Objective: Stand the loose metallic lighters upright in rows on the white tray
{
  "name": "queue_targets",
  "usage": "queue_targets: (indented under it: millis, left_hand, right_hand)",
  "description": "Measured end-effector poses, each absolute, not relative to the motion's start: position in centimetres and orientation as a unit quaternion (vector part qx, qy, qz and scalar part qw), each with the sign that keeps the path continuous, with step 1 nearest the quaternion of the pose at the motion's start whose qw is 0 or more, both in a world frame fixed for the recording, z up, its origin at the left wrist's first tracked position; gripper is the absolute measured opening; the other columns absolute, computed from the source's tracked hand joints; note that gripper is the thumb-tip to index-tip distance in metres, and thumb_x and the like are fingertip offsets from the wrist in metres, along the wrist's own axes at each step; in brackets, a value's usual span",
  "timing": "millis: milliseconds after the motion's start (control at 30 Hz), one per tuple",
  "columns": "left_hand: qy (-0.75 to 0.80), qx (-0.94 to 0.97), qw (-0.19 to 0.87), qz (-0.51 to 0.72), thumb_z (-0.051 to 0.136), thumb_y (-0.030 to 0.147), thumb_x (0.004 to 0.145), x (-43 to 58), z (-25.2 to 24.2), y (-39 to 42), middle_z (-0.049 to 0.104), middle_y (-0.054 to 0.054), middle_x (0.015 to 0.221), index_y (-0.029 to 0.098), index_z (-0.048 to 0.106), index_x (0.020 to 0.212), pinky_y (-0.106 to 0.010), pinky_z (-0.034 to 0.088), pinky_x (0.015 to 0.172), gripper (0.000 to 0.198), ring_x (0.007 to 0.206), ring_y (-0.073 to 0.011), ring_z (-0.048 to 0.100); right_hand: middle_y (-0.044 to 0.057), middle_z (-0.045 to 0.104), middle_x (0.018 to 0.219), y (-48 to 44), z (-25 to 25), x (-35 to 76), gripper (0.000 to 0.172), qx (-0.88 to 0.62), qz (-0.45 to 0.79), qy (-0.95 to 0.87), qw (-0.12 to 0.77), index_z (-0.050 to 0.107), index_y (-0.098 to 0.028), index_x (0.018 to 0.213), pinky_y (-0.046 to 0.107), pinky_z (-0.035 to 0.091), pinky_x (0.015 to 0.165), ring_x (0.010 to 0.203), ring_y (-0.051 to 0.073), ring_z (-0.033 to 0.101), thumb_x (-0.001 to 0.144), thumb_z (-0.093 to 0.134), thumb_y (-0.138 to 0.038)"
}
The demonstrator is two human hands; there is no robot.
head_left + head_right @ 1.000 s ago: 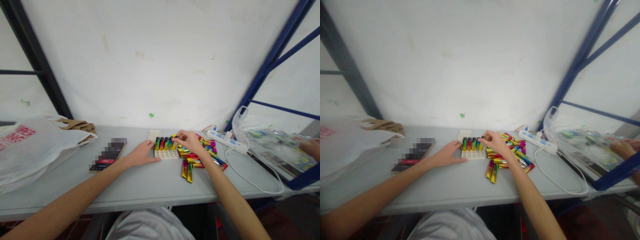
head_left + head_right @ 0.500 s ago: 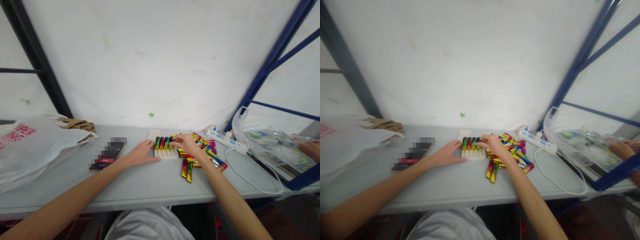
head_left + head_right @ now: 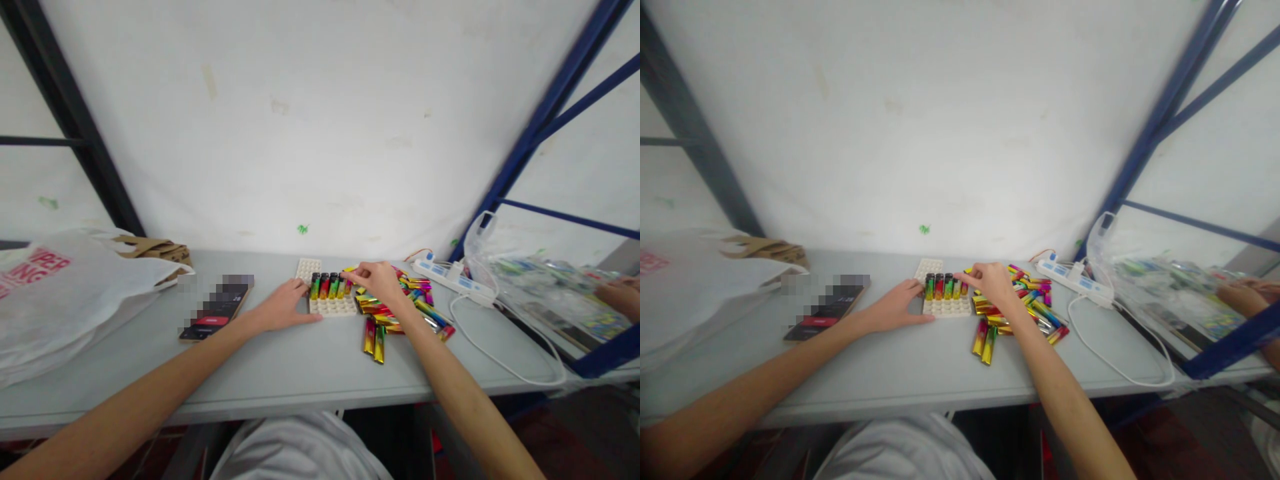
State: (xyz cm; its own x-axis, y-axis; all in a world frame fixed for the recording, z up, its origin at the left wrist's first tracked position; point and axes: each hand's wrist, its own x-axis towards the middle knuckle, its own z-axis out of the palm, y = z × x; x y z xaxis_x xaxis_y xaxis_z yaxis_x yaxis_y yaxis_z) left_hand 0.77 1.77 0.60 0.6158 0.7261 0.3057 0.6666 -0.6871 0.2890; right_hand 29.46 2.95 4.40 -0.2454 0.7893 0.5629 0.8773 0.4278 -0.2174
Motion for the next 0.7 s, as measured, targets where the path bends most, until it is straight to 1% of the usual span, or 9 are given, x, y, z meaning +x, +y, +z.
queue_targets:
  millis: [67,100,167,200,267,300,367,467,700]
  left_hand:
    - [0.391,0.895,0.075,0.201,0.066,0.074,0.081,0.8,0.6,1.8,0.064,-0.012,0.115,0.018,0.064,0.112,-0.044,0.048,0.099,0.064,0.109,-0.0315,0.060]
    - [0.391,0.894,0.076,0.203,0.065,0.074,0.080,0.7,0.6,1.8,0.064,-0.012,0.114,0.018,0.064,0.112,-0.044,0.048,0.099,0.064,0.108,-0.0313,0.060]
    - [0.389,0.894,0.079,0.209,0.066,0.074,0.080,0.7,0.6,1.8,0.064,-0.012,0.112,0.019,0.064,0.110,-0.043,0.049,0.098,0.063,0.107,-0.0308,0.060]
    - [0.386,0.894,0.082,0.211,0.066,0.074,0.080,0.7,0.7,1.8,0.064,-0.012,0.112,0.019,0.064,0.110,-0.043,0.049,0.097,0.062,0.107,-0.0305,0.060]
    - [0.384,0.895,0.086,0.209,0.066,0.072,0.080,0.8,0.7,1.8,0.064,-0.012,0.113,0.019,0.064,0.109,-0.042,0.049,0.097,0.061,0.107,-0.0304,0.060]
    - [0.386,0.895,0.087,0.206,0.067,0.071,0.080,0.8,0.7,1.7,0.064,-0.012,0.113,0.019,0.064,0.110,-0.042,0.049,0.098,0.060,0.108,-0.0306,0.060]
    - [0.391,0.895,0.087,0.197,0.068,0.070,0.081,0.9,0.9,1.7,0.064,-0.013,0.115,0.018,0.064,0.111,-0.042,0.048,0.100,0.061,0.110,-0.0310,0.059]
    - [0.398,0.894,0.084,0.186,0.068,0.069,0.081,0.9,1.0,1.6,0.063,-0.014,0.117,0.017,0.063,0.112,-0.043,0.048,0.101,0.061,0.111,-0.0313,0.059]
    - [0.392,0.894,0.083,0.199,0.067,0.071,0.081,0.8,0.8,1.7,0.063,-0.012,0.115,0.018,0.064,0.112,-0.042,0.048,0.100,0.062,0.111,-0.0313,0.059]
  right_hand:
    - [0.006,0.071,0.063,3.9,4.3,31.4,0.054,-0.551,-0.075,-0.755,0.347,0.073,-0.019,0.072,0.029,0.044,0.063,0.058,0.018,0.063,0.098,0.051,-0.061]
    - [0.007,0.072,0.067,4.4,4.1,32.5,0.049,-0.551,-0.074,-0.753,0.353,0.074,-0.018,0.079,0.030,0.047,0.067,0.062,0.020,0.066,0.101,0.049,-0.054]
    - [0.011,0.077,0.091,5.5,3.3,34.4,0.033,-0.528,-0.061,-0.774,0.344,0.074,-0.016,0.103,0.034,0.052,0.081,0.083,0.023,0.071,0.101,0.052,-0.040]
    - [0.014,0.077,0.103,6.0,2.8,35.1,0.030,-0.520,-0.056,-0.783,0.335,0.072,-0.016,0.112,0.038,0.053,0.090,0.094,0.025,0.071,0.100,0.054,-0.036]
    - [0.017,0.072,0.123,6.7,1.8,35.9,0.033,-0.500,-0.035,-0.810,0.306,0.069,-0.016,0.124,0.043,0.050,0.103,0.114,0.027,0.068,0.097,0.059,-0.032]
    - [0.017,0.070,0.128,6.9,1.4,36.0,0.034,-0.490,-0.018,-0.824,0.284,0.069,-0.016,0.125,0.044,0.049,0.105,0.118,0.028,0.066,0.096,0.060,-0.032]
    - [0.016,0.072,0.126,7.2,1.0,35.8,0.032,-0.471,0.022,-0.850,0.236,0.072,-0.017,0.122,0.044,0.050,0.104,0.115,0.029,0.068,0.096,0.062,-0.033]
    - [0.015,0.076,0.115,7.4,1.1,35.3,0.028,-0.467,0.046,-0.863,0.184,0.076,-0.016,0.113,0.043,0.054,0.096,0.104,0.030,0.072,0.096,0.063,-0.034]
    - [0.012,0.077,0.111,7.1,1.6,35.3,0.023,-0.456,0.046,-0.867,0.198,0.077,-0.019,0.109,0.039,0.053,0.094,0.101,0.027,0.071,0.094,0.066,-0.032]
